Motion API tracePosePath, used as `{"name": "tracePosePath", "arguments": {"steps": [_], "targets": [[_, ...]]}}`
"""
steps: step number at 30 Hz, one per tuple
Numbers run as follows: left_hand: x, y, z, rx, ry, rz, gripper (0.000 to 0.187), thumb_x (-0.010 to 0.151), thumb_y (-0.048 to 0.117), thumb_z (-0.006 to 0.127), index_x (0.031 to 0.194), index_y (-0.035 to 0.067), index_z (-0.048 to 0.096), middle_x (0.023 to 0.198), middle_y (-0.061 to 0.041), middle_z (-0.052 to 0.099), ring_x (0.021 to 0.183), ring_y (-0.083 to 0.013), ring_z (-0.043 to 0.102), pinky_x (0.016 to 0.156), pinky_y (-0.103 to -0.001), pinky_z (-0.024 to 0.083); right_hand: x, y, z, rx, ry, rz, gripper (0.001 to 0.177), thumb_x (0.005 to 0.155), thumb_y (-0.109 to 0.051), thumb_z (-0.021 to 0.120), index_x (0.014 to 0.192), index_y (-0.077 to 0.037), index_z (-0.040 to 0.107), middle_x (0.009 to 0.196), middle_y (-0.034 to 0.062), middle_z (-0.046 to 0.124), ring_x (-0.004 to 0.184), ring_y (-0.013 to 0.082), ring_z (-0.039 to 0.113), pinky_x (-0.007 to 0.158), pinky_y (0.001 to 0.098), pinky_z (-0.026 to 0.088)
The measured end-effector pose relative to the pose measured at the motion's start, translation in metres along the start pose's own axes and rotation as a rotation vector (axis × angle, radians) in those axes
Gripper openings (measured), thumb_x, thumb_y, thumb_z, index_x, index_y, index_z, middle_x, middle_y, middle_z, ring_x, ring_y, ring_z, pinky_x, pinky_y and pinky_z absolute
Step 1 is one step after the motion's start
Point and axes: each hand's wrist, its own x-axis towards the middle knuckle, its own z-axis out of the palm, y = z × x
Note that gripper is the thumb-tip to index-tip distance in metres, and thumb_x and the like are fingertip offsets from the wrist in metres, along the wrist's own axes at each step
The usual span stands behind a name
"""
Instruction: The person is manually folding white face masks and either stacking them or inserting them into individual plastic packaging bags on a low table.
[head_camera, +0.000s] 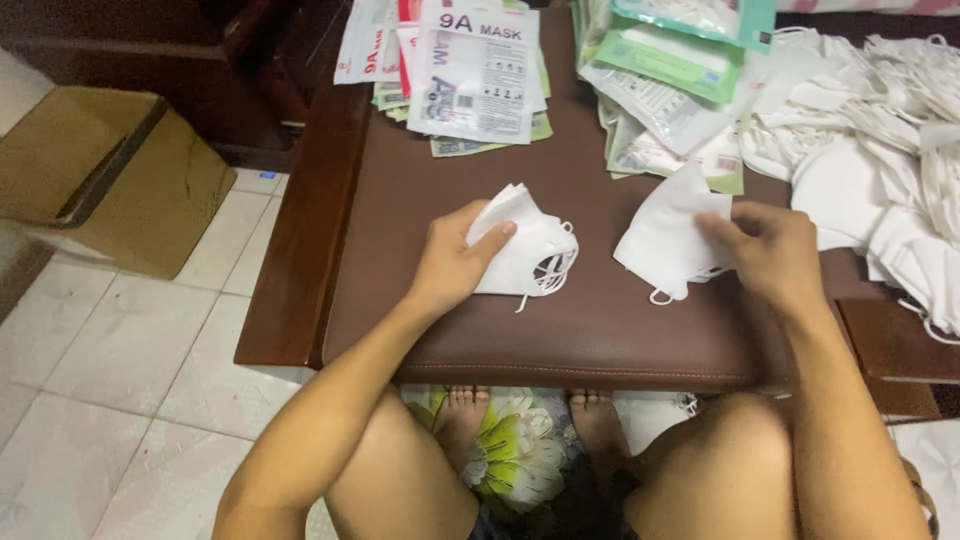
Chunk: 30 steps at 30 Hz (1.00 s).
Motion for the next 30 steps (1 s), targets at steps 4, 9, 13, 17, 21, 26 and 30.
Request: {"name": "tracePosePath", "arguments": {"steps": [4, 9, 13, 17, 21, 26, 30], "targets": [[0.0, 0.003, -0.001, 0.0, -0.031, 0.005, 0.022, 0.094, 0.01, 0.067, 0.113, 0.0, 0.071, 0.081, -0.005, 0.073, 0.062, -0.0087, 0.061, 0.056, -0.023, 0.051, -0.005, -0.003, 0.0, -0.305, 0.123, -0.354, 0.022, 0.105, -0.01, 0.069, 0.113, 0.009, 0.075, 0.086, 0.0154, 0.066, 0.065, 0.0281, 0.053, 0.06, 0.0383, 0.043], [0.001, 0.0, 0.002, -0.03, -0.047, 0.026, 0.02, 0.094, 0.009, 0.066, 0.111, -0.001, 0.07, 0.081, -0.005, 0.072, 0.063, -0.0088, 0.06, 0.056, -0.023, 0.051, -0.012, -0.018, -0.001, -0.47, 0.426, -0.686, 0.009, 0.11, 0.003, 0.076, 0.111, 0.012, 0.078, 0.096, 0.0217, 0.073, 0.081, 0.034, 0.063, 0.077, 0.0419, 0.05], [0.001, -0.002, 0.003, -0.028, -0.078, -0.008, 0.024, 0.092, 0.01, 0.067, 0.113, 0.0, 0.071, 0.085, -0.007, 0.075, 0.065, -0.01, 0.063, 0.058, -0.024, 0.054, -0.042, -0.054, 0.016, -0.026, 0.358, -0.581, 0.008, 0.117, 0.006, 0.057, 0.115, 0.014, 0.058, 0.095, 0.0203, 0.061, 0.076, 0.0255, 0.051, 0.069, 0.0377, 0.044], [0.0, -0.005, 0.008, -0.057, -0.122, -0.042, 0.018, 0.097, 0.021, 0.069, 0.109, 0.01, 0.077, 0.078, -0.01, 0.073, 0.076, -0.0135, 0.064, 0.067, -0.033, 0.054, -0.054, -0.078, 0.054, 0.124, 0.103, -0.522, 0.007, 0.103, -0.013, 0.07, 0.099, -0.007, 0.072, 0.071, 0.0145, 0.068, 0.066, 0.0303, 0.067, 0.062, 0.0391, 0.048], [0.0, -0.013, 0.012, -0.111, -0.172, -0.07, 0.02, 0.099, 0.021, 0.067, 0.111, 0.008, 0.077, 0.082, -0.008, 0.074, 0.078, -0.0134, 0.063, 0.069, -0.032, 0.054, -0.042, -0.08, 0.089, 0.185, 0.019, -0.59, 0.012, 0.092, -0.017, 0.08, 0.1, -0.01, 0.074, 0.071, 0.0118, 0.074, 0.066, 0.033, 0.073, 0.061, 0.0363, 0.054], [-0.006, -0.009, 0.01, -0.227, -0.192, -0.151, 0.036, 0.108, 0.035, 0.05, 0.115, 0.011, 0.076, 0.086, -0.003, 0.073, 0.079, -0.0091, 0.062, 0.068, -0.027, 0.056, -0.038, -0.087, 0.1, 0.198, 0.089, -0.555, 0.02, 0.092, -0.017, 0.082, 0.089, -0.008, 0.064, 0.058, 0.0105, 0.067, 0.049, 0.026, 0.066, 0.049, 0.0302, 0.047], [-0.003, -0.023, 0.013, -0.188, -0.193, -0.139, 0.05, 0.112, 0.041, 0.039, 0.118, 0.007, 0.075, 0.092, -0.008, 0.073, 0.083, -0.0133, 0.061, 0.071, -0.03, 0.056, -0.039, -0.09, 0.104, 0.227, 0.077, -0.5, 0.021, 0.093, -0.018, 0.08, 0.087, -0.007, 0.063, 0.054, 0.0078, 0.067, 0.043, 0.0179, 0.061, 0.045, 0.0266, 0.044]]}}
